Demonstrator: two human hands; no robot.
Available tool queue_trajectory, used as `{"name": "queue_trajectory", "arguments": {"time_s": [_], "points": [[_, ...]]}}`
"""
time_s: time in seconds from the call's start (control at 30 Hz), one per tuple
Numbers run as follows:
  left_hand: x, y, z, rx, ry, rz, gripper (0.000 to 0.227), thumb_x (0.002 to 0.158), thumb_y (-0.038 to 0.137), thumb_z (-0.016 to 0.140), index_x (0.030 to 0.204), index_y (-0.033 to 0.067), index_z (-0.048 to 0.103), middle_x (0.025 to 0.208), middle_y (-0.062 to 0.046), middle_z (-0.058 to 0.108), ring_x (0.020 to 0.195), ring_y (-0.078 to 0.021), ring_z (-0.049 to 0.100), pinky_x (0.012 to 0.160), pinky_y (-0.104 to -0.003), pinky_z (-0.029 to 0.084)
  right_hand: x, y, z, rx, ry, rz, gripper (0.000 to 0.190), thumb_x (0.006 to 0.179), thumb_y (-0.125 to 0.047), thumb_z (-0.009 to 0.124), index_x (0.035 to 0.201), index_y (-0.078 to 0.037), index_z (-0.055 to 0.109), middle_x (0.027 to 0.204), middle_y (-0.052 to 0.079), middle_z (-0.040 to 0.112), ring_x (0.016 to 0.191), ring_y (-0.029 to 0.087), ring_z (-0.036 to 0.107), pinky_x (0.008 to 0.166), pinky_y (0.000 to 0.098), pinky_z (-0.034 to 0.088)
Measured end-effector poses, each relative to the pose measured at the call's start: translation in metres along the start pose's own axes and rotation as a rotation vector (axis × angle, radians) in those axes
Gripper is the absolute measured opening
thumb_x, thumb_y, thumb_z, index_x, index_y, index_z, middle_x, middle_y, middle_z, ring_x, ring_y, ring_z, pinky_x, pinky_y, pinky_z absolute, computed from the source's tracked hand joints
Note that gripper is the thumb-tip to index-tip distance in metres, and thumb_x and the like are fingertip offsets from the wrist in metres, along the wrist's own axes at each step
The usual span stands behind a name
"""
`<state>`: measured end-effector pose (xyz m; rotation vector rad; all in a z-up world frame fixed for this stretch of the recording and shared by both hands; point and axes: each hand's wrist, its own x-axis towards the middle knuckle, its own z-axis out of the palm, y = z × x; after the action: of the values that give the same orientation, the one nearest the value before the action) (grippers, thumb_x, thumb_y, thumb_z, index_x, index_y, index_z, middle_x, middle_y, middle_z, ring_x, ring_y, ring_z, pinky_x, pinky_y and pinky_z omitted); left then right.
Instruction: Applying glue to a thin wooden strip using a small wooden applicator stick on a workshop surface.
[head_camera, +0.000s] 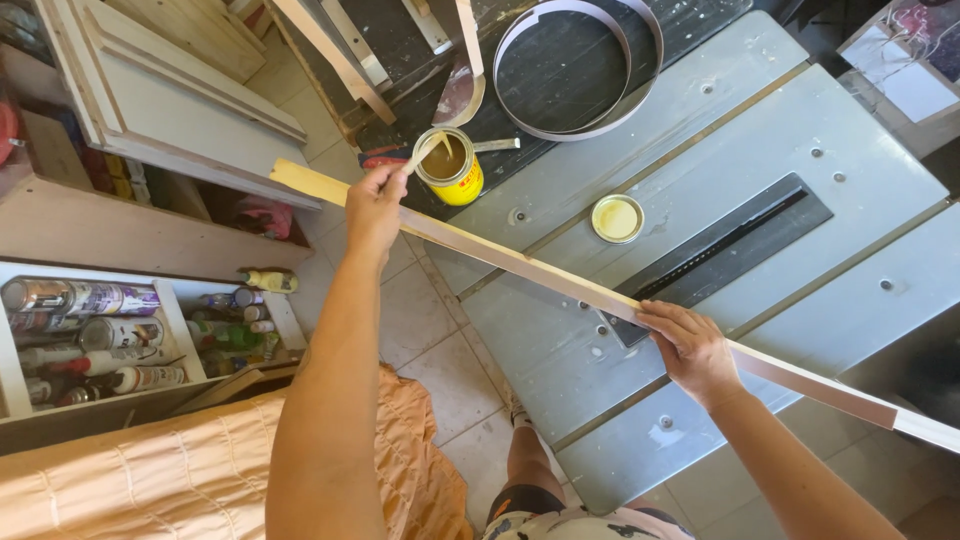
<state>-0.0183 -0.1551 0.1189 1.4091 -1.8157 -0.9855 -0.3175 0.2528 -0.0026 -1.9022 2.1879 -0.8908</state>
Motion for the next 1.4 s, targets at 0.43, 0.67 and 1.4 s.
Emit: {"name": "queue_trajectory", "arguments": {"time_s": [0.43,0.67,1.4], "points": [[0.01,0.0,-0.002,-0.392,-0.071,-0.053,0.024,0.102,0.02,0.07,0.125,0.0174,0.079,0.088,0.002,0.071,0.07,0.002,0.056,0.059,-0.011,0.045,0.0,-0.002,0.0,-0.016,0.011,0.005,0.029,0.098,-0.014,0.069,0.124,-0.023,0.077,0.135,-0.001,0.076,0.127,0.023,0.071,0.093,0.039,0.057],[0.0,0.023,-0.011,-0.484,-0.04,0.009,0.029,0.104,0.013,0.072,0.132,0.0092,0.073,0.087,-0.006,0.069,0.069,-0.0035,0.055,0.054,-0.012,0.043,0.0,-0.003,-0.001,-0.016,0.0,0.011,0.029,0.097,-0.014,0.07,0.124,-0.023,0.077,0.135,-0.001,0.076,0.128,0.023,0.07,0.094,0.0397,0.057],[0.03,0.143,-0.093,-0.624,0.002,0.212,0.034,0.106,0.027,0.071,0.136,0.0107,0.071,0.084,-0.005,0.066,0.071,-0.0098,0.057,0.06,-0.022,0.035,0.005,-0.012,-0.01,-0.008,0.097,-0.104,0.03,0.1,-0.003,0.072,0.126,-0.019,0.074,0.132,-0.001,0.075,0.117,0.022,0.074,0.076,0.0355,0.054]]}}
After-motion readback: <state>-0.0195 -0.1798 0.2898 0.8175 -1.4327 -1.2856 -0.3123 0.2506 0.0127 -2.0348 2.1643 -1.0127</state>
